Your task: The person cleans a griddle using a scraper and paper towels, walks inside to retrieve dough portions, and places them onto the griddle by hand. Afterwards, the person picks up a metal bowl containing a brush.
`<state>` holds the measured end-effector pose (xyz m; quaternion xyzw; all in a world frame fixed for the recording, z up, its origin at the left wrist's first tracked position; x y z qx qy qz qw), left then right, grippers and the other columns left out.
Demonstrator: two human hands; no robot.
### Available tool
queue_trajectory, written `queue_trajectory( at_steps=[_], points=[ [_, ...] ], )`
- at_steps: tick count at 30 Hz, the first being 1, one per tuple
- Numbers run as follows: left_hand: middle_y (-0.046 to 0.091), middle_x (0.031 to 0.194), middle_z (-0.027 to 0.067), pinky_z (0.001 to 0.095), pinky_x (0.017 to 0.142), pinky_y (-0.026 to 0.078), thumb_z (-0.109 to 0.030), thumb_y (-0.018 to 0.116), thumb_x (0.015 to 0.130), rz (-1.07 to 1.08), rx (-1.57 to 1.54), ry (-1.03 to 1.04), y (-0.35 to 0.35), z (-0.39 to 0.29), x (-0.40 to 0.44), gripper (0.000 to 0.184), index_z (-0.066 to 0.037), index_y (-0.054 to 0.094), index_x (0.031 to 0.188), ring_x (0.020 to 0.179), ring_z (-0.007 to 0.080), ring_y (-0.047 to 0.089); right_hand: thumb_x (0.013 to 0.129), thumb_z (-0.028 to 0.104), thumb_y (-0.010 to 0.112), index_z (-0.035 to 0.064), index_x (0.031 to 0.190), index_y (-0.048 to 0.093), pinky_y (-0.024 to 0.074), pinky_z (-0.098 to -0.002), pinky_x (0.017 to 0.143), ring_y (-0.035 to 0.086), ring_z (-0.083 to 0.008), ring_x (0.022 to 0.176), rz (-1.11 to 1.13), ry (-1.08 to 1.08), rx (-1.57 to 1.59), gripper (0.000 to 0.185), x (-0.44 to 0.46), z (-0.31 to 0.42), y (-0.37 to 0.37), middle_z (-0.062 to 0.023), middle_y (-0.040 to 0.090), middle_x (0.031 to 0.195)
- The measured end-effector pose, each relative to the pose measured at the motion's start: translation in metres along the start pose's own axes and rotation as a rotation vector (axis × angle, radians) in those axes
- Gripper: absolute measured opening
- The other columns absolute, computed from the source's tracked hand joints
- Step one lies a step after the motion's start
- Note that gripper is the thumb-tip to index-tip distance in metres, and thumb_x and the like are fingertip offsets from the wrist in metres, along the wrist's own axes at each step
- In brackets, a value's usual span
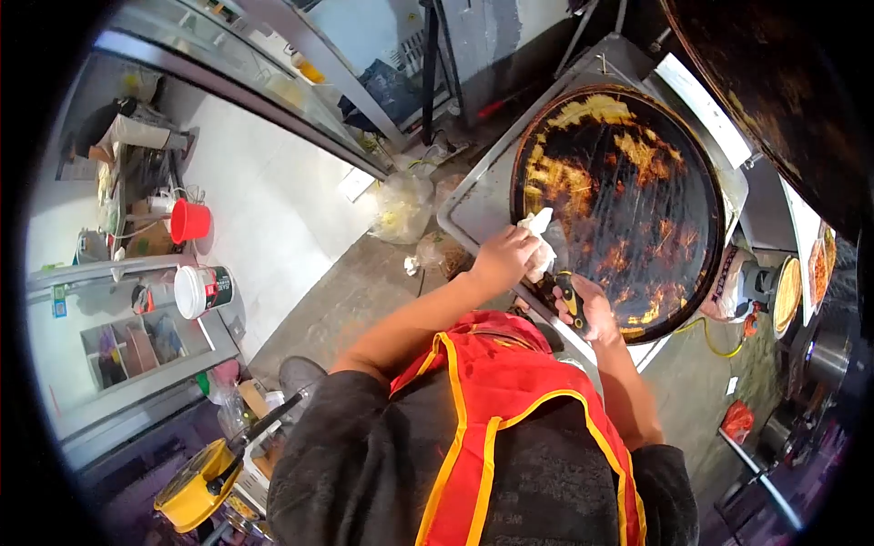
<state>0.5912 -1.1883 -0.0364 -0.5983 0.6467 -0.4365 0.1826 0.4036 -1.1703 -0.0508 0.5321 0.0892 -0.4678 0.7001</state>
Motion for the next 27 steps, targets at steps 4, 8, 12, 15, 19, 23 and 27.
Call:
queue_trajectory(
  at_steps=[4,8,12,15,19,23,27],
  points=[
    [0.057,0.084,0.0038,0.0336,0.071,0.050,-0.015,0.063,0.074,-0.147,-0.034,0.129,-0.038,-0.009,0.015,0.009,-0.012,0.058,0.080,0.080,0.0234,0.058,0.094,0.023,0.049,0.0018,0.103,0.049,0.0423,-0.0268,0.042,0.051,-0.0173,0.057,0.070,-0.036,0.001,0.023,-0.005,0.010,0.027,-0.0126,0.055,0.086],
    [0.058,0.080,0.0001,0.0333,0.066,0.050,-0.010,0.065,0.071,-0.218,-0.035,0.004,-0.092,0.008,0.017,0.010,-0.015,0.060,0.078,0.078,0.0230,0.059,0.095,0.023,0.049,0.0025,0.103,0.048,0.0433,-0.0266,0.041,0.052,-0.0170,0.057,0.124,-0.067,-0.087,0.022,0.009,0.022,0.079,-0.0127,0.055,0.085],
    [0.059,0.076,0.0054,0.0342,0.060,0.049,-0.002,0.064,0.069,-0.367,0.007,-0.092,-0.157,0.044,-0.001,0.013,-0.009,0.060,0.078,0.071,0.0245,0.059,0.095,0.022,0.048,0.0010,0.105,0.049,0.0431,-0.0254,0.042,0.051,-0.0155,0.058,0.154,-0.106,-0.184,0.023,0.031,0.023,0.131,-0.0112,0.054,0.085],
    [0.062,0.084,0.0076,0.0337,0.065,0.051,-0.001,0.064,0.071,-0.446,0.040,-0.251,-0.190,0.089,-0.033,0.019,-0.009,0.065,0.088,0.076,0.0264,0.061,0.096,0.023,0.044,0.0016,0.107,0.048,0.0409,-0.0235,0.041,0.049,-0.0130,0.058,0.110,-0.184,-0.229,0.024,0.040,0.018,0.145,-0.0098,0.053,0.087],
    [0.061,0.102,0.0112,0.0375,0.080,0.049,-0.008,0.066,0.075,-0.292,0.143,-0.584,-0.196,0.157,-0.070,0.033,-0.008,0.060,0.107,0.092,0.0309,0.059,0.096,0.019,0.040,-0.0003,0.096,0.050,0.0430,-0.0273,0.043,0.052,-0.0161,0.056,0.008,-0.194,-0.234,0.022,0.046,0.006,0.145,-0.0121,0.057,0.084],
    [0.056,0.113,0.0165,0.0402,0.088,0.045,-0.016,0.068,0.078,-0.146,0.201,-0.574,-0.174,0.200,-0.094,0.046,-0.006,0.052,0.120,0.104,0.0351,0.054,0.097,0.027,0.043,0.0028,0.099,0.054,0.0413,-0.0256,0.045,0.050,-0.0126,0.048,-0.113,-0.264,-0.694,0.027,0.032,-0.023,0.147,-0.0047,0.056,0.067],
    [0.056,0.112,0.0211,0.0438,0.085,0.046,-0.020,0.065,0.081,0.204,0.061,-0.479,-0.130,0.216,-0.131,0.044,-0.005,0.052,0.120,0.100,0.0382,0.056,0.094,0.026,0.049,0.0007,0.123,0.050,0.0492,-0.0332,0.065,0.062,-0.0255,0.069,-0.151,-0.281,-1.029,0.039,0.009,-0.062,0.153,-0.0138,0.064,0.082]
  ],
)
Point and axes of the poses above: each hand's wrist, its own x-axis towards the middle knuckle, its own y-axis out of the palm, z = x × y, the point moved 4 cm from there along x, towards the middle knuckle
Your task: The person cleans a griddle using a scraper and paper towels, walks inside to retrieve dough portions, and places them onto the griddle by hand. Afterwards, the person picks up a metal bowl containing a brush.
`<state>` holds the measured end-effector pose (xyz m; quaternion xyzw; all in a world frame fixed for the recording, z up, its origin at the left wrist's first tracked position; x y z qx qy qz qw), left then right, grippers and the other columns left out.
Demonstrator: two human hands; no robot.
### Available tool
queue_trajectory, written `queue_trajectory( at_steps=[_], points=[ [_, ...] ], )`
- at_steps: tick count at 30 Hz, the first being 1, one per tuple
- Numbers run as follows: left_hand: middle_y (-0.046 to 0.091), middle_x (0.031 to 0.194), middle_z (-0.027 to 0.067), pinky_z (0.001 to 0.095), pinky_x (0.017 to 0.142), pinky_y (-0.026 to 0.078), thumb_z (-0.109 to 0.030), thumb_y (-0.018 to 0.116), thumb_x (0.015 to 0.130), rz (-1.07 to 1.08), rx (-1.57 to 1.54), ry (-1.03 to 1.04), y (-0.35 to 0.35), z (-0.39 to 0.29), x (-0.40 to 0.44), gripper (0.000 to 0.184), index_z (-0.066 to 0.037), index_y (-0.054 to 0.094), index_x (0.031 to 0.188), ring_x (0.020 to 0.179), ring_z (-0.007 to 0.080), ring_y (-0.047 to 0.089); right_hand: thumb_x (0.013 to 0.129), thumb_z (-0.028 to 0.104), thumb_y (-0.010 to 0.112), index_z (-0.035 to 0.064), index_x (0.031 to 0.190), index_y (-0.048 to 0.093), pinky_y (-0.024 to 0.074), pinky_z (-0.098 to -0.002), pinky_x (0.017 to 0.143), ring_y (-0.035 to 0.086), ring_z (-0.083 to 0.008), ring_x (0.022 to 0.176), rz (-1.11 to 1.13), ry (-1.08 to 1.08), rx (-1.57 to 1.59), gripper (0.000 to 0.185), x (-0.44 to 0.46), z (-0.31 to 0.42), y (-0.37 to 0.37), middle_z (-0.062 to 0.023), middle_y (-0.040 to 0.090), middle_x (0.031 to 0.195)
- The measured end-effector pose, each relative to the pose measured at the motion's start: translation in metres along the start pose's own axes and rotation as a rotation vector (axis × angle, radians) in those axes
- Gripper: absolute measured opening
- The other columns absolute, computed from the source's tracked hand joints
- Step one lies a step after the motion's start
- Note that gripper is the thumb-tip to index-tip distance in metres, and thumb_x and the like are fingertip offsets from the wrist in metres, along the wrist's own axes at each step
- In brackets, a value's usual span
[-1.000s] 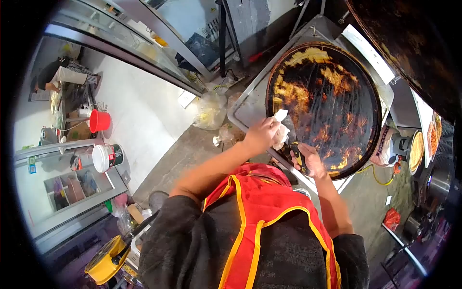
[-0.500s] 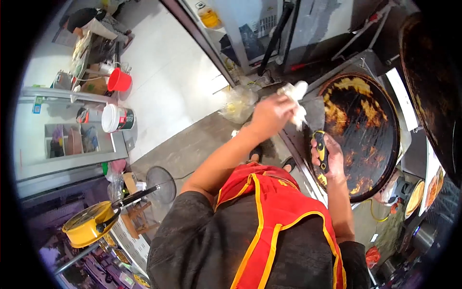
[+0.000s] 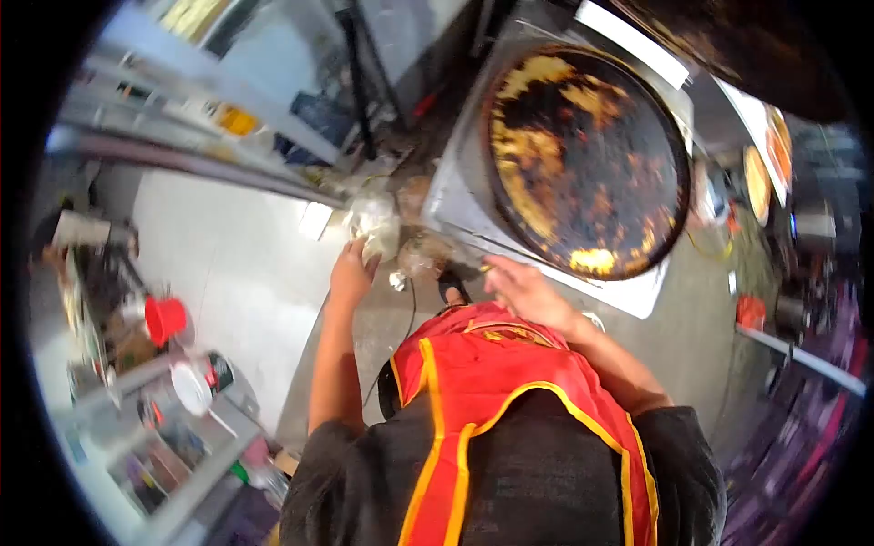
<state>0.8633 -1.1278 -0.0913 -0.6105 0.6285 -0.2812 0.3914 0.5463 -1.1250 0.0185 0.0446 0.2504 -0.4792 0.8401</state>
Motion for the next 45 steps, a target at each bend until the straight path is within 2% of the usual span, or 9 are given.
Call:
queue_trajectory(
  at_steps=[2,7,11,16,21,26,35,41,45],
  points=[
    [0.057,0.113,0.0212,0.0442,0.085,0.046,-0.025,0.064,0.082,0.251,0.060,-0.051,0.021,-0.001,-0.019,0.044,-0.005,0.053,0.120,0.102,0.0381,0.055,0.090,0.025,0.053,0.0010,0.126,0.047,0.0460,-0.0388,0.087,0.060,-0.0383,0.100,-0.028,-0.224,-0.302,0.044,-0.010,-0.014,0.008,-0.0250,0.062,0.105],
    [0.061,0.108,0.0208,0.0425,0.084,0.047,-0.030,0.064,0.082,0.385,0.125,0.003,0.088,0.049,-0.078,0.047,-0.003,0.054,0.119,0.099,0.0387,0.058,0.088,0.024,0.056,0.0073,0.130,0.041,0.0463,-0.0453,0.084,0.057,-0.0430,0.099,-0.086,-0.113,-0.377,0.047,-0.047,-0.052,0.003,-0.0269,0.059,0.108],
    [0.065,0.094,0.0143,0.0356,0.074,0.050,-0.031,0.061,0.086,0.463,-0.210,-0.244,0.117,0.100,-0.130,0.037,-0.001,0.058,0.108,0.086,0.0300,0.063,0.087,0.017,0.059,0.0072,0.127,0.046,0.0449,-0.0412,0.092,0.051,-0.0383,0.114,-0.175,0.005,-0.265,0.043,-0.088,-0.064,-0.027,-0.0222,0.053,0.122],
    [0.061,0.080,0.0034,0.0295,0.061,0.049,-0.028,0.057,0.089,0.337,-0.662,-0.835,0.118,0.120,-0.196,0.024,-0.005,0.060,0.096,0.072,0.0152,0.060,0.081,0.008,0.065,0.0043,0.121,0.050,0.0469,-0.0362,0.086,0.058,-0.0327,0.100,-0.688,-0.147,-0.242,0.043,-0.150,-0.125,-0.077,-0.0179,0.058,0.109],
    [0.057,0.075,0.0012,0.0272,0.058,0.046,-0.028,0.056,0.089,0.331,-0.626,-0.821,0.108,0.073,-0.237,0.023,-0.007,0.060,0.096,0.068,0.0125,0.057,0.081,0.005,0.062,0.0013,0.115,0.053,0.0474,-0.0363,0.083,0.060,-0.0299,0.094,-1.175,-0.077,-0.421,0.035,-0.233,-0.229,-0.137,-0.0168,0.060,0.098],
    [0.056,0.077,-0.0014,0.0246,0.057,0.043,-0.023,0.054,0.090,0.308,-0.725,-0.520,0.114,0.040,-0.236,0.021,-0.005,0.062,0.097,0.066,0.0073,0.052,0.077,0.006,0.063,0.0066,0.110,0.055,0.0449,-0.0408,0.083,0.055,-0.0349,0.091,-1.057,0.167,-0.584,0.033,-0.253,-0.290,-0.189,-0.0115,0.061,0.099],
    [0.058,0.076,0.0017,0.0244,0.056,0.042,-0.020,0.056,0.089,0.115,-0.639,-0.630,0.095,-0.003,-0.262,0.023,-0.001,0.062,0.102,0.065,0.0087,0.051,0.075,0.006,0.064,0.0065,0.108,0.055,0.0431,-0.0426,0.084,0.053,-0.0350,0.094,-1.018,0.053,-0.744,0.034,-0.196,-0.312,-0.224,-0.0146,0.059,0.098],
    [0.058,0.075,0.0027,0.0251,0.052,0.042,-0.022,0.056,0.088,0.187,-0.551,-0.755,0.102,0.049,-0.341,0.022,-0.001,0.061,0.094,0.065,0.0103,0.054,0.073,0.008,0.067,0.0080,0.104,0.054,0.0429,-0.0422,0.082,0.051,-0.0345,0.091,-1.057,0.073,-0.770,0.033,-0.184,-0.310,-0.215,-0.0131,0.055,0.094],
    [0.056,0.074,0.0017,0.0250,0.051,0.042,-0.022,0.055,0.088,0.063,-0.837,-0.895,0.109,0.092,-0.392,0.020,-0.002,0.060,0.091,0.062,0.0120,0.054,0.079,0.018,0.064,0.0111,0.121,0.050,0.0309,-0.0468,0.099,0.046,-0.0296,0.111,-1.134,0.249,-0.841,0.045,-0.182,-0.305,-0.209,-0.0079,0.053,0.116]
  ],
)
Point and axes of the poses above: each hand's wrist, its own x-axis towards the middle knuckle, its own y-axis out of the palm, z = x × y, the point moved 4 cm from there along x, towards the middle knuckle
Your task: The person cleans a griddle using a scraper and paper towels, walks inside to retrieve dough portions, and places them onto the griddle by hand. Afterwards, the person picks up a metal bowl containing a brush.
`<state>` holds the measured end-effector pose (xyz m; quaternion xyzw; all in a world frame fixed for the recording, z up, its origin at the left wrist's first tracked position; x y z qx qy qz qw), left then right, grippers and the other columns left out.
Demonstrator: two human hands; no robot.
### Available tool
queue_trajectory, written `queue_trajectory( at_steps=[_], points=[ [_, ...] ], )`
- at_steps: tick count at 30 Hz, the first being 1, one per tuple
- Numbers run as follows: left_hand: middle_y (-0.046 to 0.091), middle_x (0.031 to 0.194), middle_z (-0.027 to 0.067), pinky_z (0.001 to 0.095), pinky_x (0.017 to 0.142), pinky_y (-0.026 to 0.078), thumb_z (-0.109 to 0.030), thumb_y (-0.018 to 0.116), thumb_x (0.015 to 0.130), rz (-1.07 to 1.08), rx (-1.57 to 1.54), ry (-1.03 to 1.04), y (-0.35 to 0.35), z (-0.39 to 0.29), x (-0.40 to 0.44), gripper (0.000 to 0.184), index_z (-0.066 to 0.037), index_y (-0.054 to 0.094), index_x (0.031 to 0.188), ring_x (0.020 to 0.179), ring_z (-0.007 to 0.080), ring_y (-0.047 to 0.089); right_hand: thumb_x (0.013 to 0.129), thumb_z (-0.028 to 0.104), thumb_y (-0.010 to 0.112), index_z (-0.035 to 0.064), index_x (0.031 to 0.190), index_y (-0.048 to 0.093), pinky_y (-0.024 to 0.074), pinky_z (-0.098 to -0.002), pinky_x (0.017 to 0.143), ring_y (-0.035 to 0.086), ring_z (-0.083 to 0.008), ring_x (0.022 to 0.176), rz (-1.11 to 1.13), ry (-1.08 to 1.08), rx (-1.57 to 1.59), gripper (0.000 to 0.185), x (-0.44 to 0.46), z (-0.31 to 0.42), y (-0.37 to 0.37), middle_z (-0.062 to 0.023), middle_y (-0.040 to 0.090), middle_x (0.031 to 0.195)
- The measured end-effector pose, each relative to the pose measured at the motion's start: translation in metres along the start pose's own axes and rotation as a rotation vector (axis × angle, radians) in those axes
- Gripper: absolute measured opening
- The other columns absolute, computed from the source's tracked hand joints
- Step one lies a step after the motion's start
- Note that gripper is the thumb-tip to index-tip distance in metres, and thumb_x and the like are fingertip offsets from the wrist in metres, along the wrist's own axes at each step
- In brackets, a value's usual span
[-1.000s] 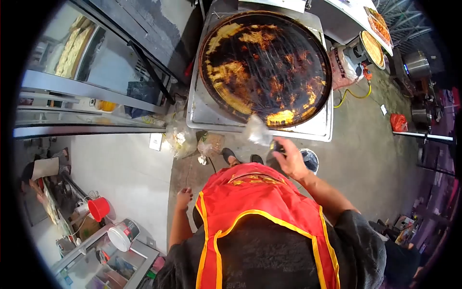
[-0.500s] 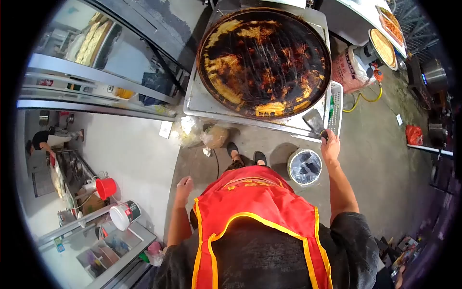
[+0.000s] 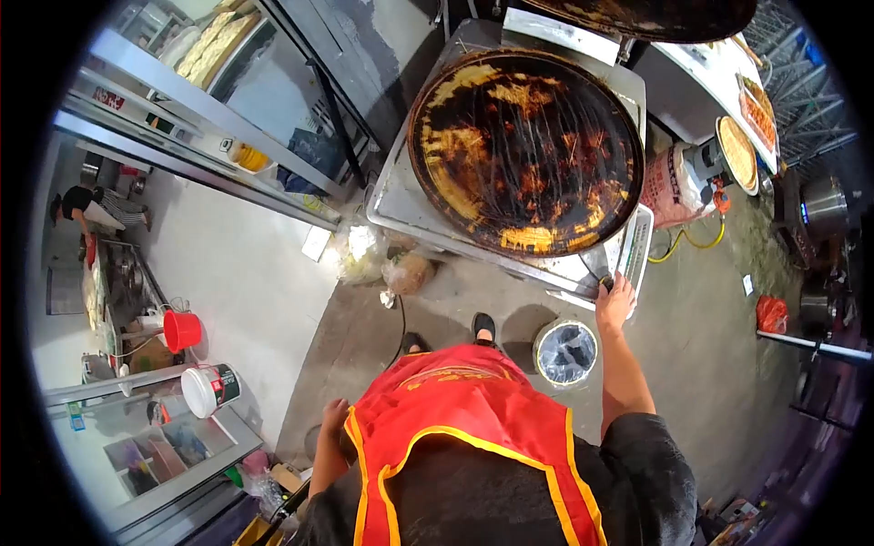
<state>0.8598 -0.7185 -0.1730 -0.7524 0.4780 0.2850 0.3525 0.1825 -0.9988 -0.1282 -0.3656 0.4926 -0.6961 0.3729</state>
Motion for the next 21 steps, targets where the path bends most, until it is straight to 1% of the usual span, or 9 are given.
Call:
queue_trajectory(
  at_steps=[4,8,10,12,14,16,19,20,21],
  points=[
    [0.054,0.074,0.0000,0.0228,0.050,0.041,-0.022,0.055,0.088,-0.048,-0.073,-0.045,-0.020,-0.007,0.017,0.017,-0.005,0.059,0.089,0.060,0.0109,0.052,0.080,0.016,0.061,0.0083,0.125,0.048,0.0278,-0.0464,0.102,0.044,-0.0295,0.114,-0.154,-0.111,-0.029,0.047,-0.010,0.042,-0.010,-0.0091,0.051,0.121],
    [0.053,0.071,-0.0008,0.0211,0.049,0.039,-0.024,0.056,0.088,-0.114,-0.130,0.005,-0.046,-0.025,0.031,0.019,-0.005,0.059,0.089,0.059,0.0085,0.050,0.080,0.012,0.058,0.0081,0.127,0.046,0.0280,-0.0474,0.101,0.043,-0.0332,0.115,0.095,-0.368,0.109,0.049,-0.057,0.139,-0.010,-0.0124,0.050,0.121],
    [0.058,0.078,0.0024,0.0226,0.054,0.043,-0.025,0.059,0.088,-0.159,-0.097,0.018,-0.075,-0.012,0.052,0.024,-0.003,0.061,0.097,0.064,0.0109,0.054,0.079,0.012,0.059,0.0074,0.125,0.047,0.0300,-0.0483,0.099,0.046,-0.0338,0.110,0.082,-0.569,0.114,0.048,-0.093,0.197,-0.003,-0.0135,0.051,0.120],
    [0.061,0.083,0.0033,0.0244,0.059,0.045,-0.026,0.060,0.087,-0.213,0.061,0.086,-0.107,0.006,0.086,0.030,-0.003,0.062,0.105,0.069,0.0112,0.055,0.077,0.010,0.061,0.0076,0.126,0.046,0.0311,-0.0487,0.098,0.045,-0.0341,0.114,0.268,-0.591,0.171,0.051,-0.127,0.237,0.032,-0.0140,0.051,0.121],
    [0.068,0.088,0.0124,0.0315,0.068,0.050,-0.028,0.061,0.086,-0.304,0.116,0.120,-0.138,-0.007,0.090,0.033,0.000,0.064,0.102,0.076,0.0181,0.064,0.077,0.009,0.060,0.0091,0.128,0.044,0.0323,-0.0491,0.096,0.044,-0.0347,0.115,0.434,-0.514,0.041,0.054,-0.162,0.277,0.057,-0.0147,0.050,0.123],
    [0.068,0.092,0.0147,0.0330,0.072,0.050,-0.027,0.061,0.085,-0.360,0.230,0.163,-0.193,-0.008,0.100,0.033,0.001,0.064,0.102,0.081,0.0215,0.065,0.077,0.011,0.059,0.0101,0.122,0.054,0.0313,-0.0500,0.098,0.045,-0.0359,0.116,0.556,-0.502,0.052,0.045,-0.191,0.302,0.092,-0.0157,0.055,0.118],
    [0.068,0.096,0.0163,0.0335,0.072,0.049,-0.026,0.061,0.085,-0.293,0.207,0.169,-0.243,-0.028,0.101,0.033,0.001,0.063,0.103,0.082,0.0238,0.065,0.077,0.014,0.059,0.0105,0.108,0.065,0.0393,-0.0479,0.092,0.055,-0.0351,0.105,0.863,-1.326,-0.587,0.032,-0.223,0.305,0.166,-0.0170,0.062,0.107],
    [0.067,0.091,0.0136,0.0322,0.069,0.049,-0.025,0.061,0.085,-0.324,0.170,0.185,-0.262,-0.021,0.116,0.032,0.001,0.064,0.102,0.078,0.0212,0.063,0.075,0.014,0.058,0.0105,0.090,0.070,0.0481,-0.0438,0.081,0.062,-0.0324,0.091,0.887,-1.318,-0.611,0.020,-0.230,0.309,0.193,-0.0174,0.065,0.096],
    [0.067,0.086,0.0109,0.0309,0.066,0.048,-0.025,0.061,0.086,-0.345,0.136,0.203,-0.284,-0.013,0.134,0.030,0.002,0.064,0.100,0.074,0.0185,0.061,0.075,0.011,0.055,0.0090,0.086,0.069,0.0511,-0.0407,0.068,0.064,-0.0309,0.079,1.032,-1.361,-0.785,0.018,-0.242,0.284,0.260,-0.0176,0.065,0.092]
  ],
)
Point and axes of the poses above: each hand's wrist, its own x-axis towards the middle knuckle, its own y-axis out of the palm, z = x × y, the point moved 4 cm from there along x, towards the middle knuckle
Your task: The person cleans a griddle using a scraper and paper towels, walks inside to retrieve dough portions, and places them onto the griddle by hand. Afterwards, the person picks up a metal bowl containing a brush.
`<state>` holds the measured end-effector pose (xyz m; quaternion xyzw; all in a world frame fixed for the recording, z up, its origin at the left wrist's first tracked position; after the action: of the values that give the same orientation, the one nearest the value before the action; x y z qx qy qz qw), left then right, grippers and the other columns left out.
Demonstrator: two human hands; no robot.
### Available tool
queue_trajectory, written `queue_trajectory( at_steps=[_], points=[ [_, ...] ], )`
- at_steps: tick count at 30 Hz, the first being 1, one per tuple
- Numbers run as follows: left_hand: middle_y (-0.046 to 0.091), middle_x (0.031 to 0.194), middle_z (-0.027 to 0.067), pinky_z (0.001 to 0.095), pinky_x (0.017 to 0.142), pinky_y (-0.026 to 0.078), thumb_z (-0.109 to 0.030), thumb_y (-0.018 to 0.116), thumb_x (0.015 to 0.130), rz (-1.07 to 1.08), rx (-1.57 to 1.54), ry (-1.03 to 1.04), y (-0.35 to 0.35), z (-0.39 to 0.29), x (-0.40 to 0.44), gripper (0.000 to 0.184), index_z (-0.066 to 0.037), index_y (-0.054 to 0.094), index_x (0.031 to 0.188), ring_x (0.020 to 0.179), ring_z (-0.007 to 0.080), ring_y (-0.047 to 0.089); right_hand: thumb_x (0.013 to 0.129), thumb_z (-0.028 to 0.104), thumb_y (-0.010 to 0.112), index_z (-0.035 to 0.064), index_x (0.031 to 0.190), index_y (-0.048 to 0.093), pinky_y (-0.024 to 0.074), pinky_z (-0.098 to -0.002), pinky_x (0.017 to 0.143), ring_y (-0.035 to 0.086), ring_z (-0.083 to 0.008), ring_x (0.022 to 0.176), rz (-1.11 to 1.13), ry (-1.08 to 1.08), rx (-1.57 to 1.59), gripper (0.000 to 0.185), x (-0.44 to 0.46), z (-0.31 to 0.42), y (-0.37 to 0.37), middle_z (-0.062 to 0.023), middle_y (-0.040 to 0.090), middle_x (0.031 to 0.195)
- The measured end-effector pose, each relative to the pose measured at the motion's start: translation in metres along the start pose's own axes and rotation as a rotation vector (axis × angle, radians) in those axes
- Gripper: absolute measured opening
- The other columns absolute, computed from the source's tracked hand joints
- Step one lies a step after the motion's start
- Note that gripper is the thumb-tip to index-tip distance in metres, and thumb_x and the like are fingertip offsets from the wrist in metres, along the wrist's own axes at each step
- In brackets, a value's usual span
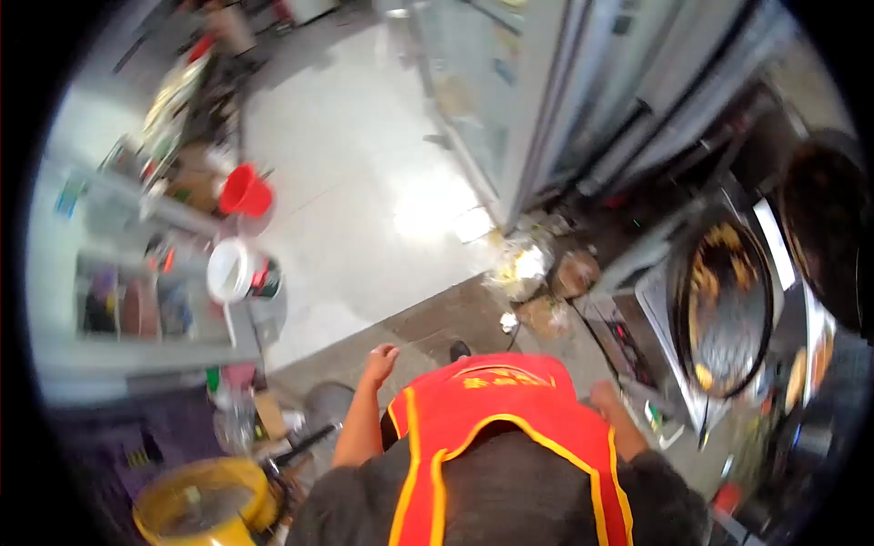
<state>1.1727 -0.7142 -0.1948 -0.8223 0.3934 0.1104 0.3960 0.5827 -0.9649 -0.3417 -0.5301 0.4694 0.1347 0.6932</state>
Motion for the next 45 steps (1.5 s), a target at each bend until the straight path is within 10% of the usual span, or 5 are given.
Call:
queue_trajectory(
  at_steps=[4,27,33,40,45],
  points=[
    [0.061,0.081,0.0024,0.0258,0.062,0.044,-0.023,0.060,0.087,0.111,-0.348,-0.174,-0.044,0.000,0.059,0.028,-0.001,0.062,0.106,0.071,0.0111,0.054,0.080,0.019,0.051,0.0031,0.093,0.062,0.0461,-0.0419,0.069,0.060,-0.0315,0.079,-0.447,0.583,1.315,0.023,-0.058,0.053,-0.224,-0.0187,0.063,0.087],
    [0.063,0.078,0.0121,0.0383,0.061,0.049,-0.024,0.054,0.083,-0.324,-0.012,-0.400,-0.324,0.109,0.294,0.023,-0.003,0.061,0.090,0.069,0.0253,0.060,0.080,0.010,0.052,-0.0002,0.090,0.062,0.0458,-0.0271,0.052,0.057,-0.0142,0.059,-0.427,-0.166,1.175,0.017,0.481,0.119,-0.912,-0.0061,0.061,0.072],
    [0.059,0.063,0.0114,0.0377,0.047,0.045,-0.032,0.048,0.093,-0.404,-0.864,-1.121,-0.347,0.134,0.355,0.034,-0.002,0.060,0.082,0.052,0.0202,0.055,0.083,0.014,0.055,-0.0006,0.097,0.062,0.0470,-0.0283,0.055,0.057,-0.0149,0.062,-0.495,-0.394,0.933,0.021,0.576,0.253,-1.088,-0.0052,0.061,0.072],
    [0.064,0.081,0.0122,0.0397,0.066,0.050,-0.021,0.049,0.088,-0.152,0.149,-0.447,-0.552,0.083,0.589,0.018,-0.008,0.060,0.089,0.077,0.0244,0.063,0.077,0.025,0.056,0.0066,0.081,0.068,0.0508,-0.0414,0.078,0.063,-0.0306,0.090,-0.111,-0.346,0.081,0.022,0.742,0.235,-1.065,-0.0142,0.067,0.090],
    [0.058,0.077,0.0013,0.0308,0.062,0.045,-0.028,0.055,0.088,-0.449,-0.854,-0.338,-0.723,-0.006,0.784,0.024,-0.006,0.059,0.096,0.074,0.0119,0.055,0.073,0.026,0.059,0.0092,0.070,0.066,0.0524,-0.0385,0.074,0.065,-0.0245,0.080,-0.236,-0.721,-0.494,0.018,0.766,0.287,-1.221,-0.0030,0.068,0.085]
  ],
)
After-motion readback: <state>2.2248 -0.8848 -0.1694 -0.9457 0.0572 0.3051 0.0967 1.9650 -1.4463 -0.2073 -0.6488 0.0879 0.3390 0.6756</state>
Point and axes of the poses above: each hand's wrist, its own x-axis towards the middle knuckle, its own y-axis out of the palm, z = x × y, the point moved 4 cm from there along x, towards the middle knuckle
